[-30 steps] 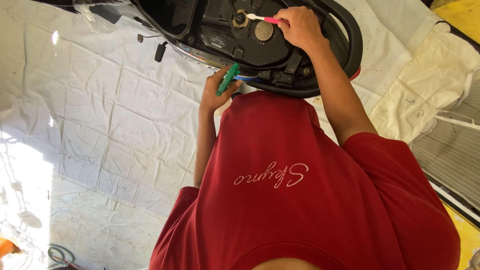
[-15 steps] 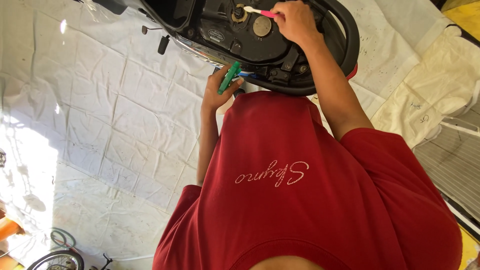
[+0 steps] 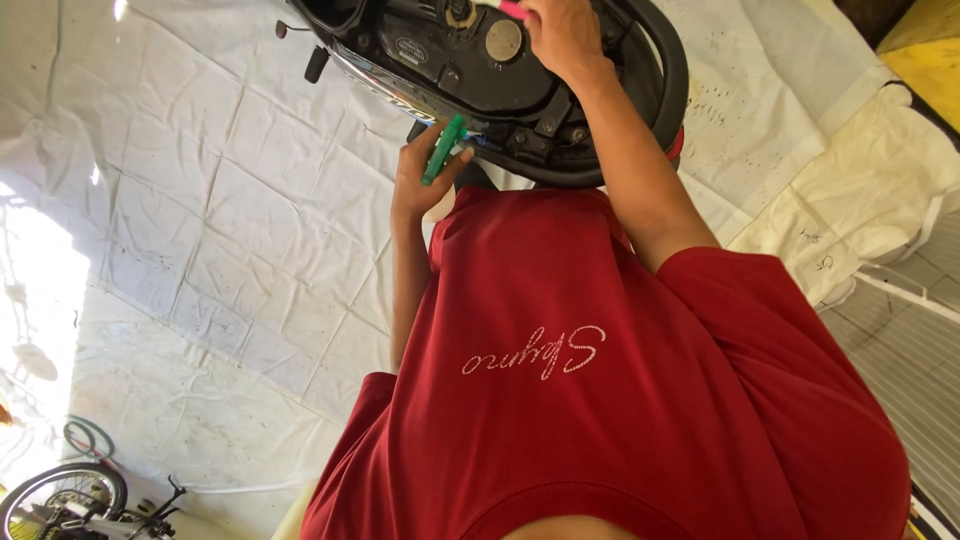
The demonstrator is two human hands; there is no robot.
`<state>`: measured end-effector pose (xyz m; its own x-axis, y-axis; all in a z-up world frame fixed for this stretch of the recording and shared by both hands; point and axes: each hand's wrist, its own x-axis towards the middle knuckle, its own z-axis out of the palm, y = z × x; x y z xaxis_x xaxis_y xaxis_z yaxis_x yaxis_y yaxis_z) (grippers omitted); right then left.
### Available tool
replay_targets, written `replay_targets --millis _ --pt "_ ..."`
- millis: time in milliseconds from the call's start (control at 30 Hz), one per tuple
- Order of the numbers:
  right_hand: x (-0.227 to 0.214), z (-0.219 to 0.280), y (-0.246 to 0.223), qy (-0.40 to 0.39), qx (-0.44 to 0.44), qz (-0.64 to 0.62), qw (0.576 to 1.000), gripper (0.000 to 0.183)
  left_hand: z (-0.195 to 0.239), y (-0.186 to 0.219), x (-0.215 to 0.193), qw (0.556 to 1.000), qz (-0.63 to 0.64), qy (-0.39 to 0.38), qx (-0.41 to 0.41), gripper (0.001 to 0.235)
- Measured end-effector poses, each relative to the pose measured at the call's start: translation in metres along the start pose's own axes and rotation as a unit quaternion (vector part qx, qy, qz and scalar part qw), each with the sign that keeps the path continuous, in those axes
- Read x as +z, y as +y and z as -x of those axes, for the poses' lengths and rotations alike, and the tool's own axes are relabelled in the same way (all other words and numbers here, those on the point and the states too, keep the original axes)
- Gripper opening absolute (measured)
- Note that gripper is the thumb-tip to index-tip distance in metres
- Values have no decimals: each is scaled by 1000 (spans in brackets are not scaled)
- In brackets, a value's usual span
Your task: The person cleans the internal components of a motor using a toothbrush. They hold a green tool in their left hand while scrubbing various parts of the black machinery with the toothbrush in their right hand.
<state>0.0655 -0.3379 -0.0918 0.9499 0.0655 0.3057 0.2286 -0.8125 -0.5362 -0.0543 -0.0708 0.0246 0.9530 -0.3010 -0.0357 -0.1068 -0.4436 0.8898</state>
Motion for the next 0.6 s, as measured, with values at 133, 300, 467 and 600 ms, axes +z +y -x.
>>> replay_targets --millis 133,300,467,600 --pt "-3 -4 -4 22 39 14 999 15 -1 -5 -9 994 88 -9 -58 37" --pt "16 -10 -6 -77 17 4 997 8 -16 -24 -24 992 114 -41 -22 39" --pt "13 -18 -29 71 27 67 995 13 -32 -37 -54 997 64 -35 26 41" --pt "37 -24 -16 -55 63 21 996 14 -49 -50 -77 993 77 -62 62 38"
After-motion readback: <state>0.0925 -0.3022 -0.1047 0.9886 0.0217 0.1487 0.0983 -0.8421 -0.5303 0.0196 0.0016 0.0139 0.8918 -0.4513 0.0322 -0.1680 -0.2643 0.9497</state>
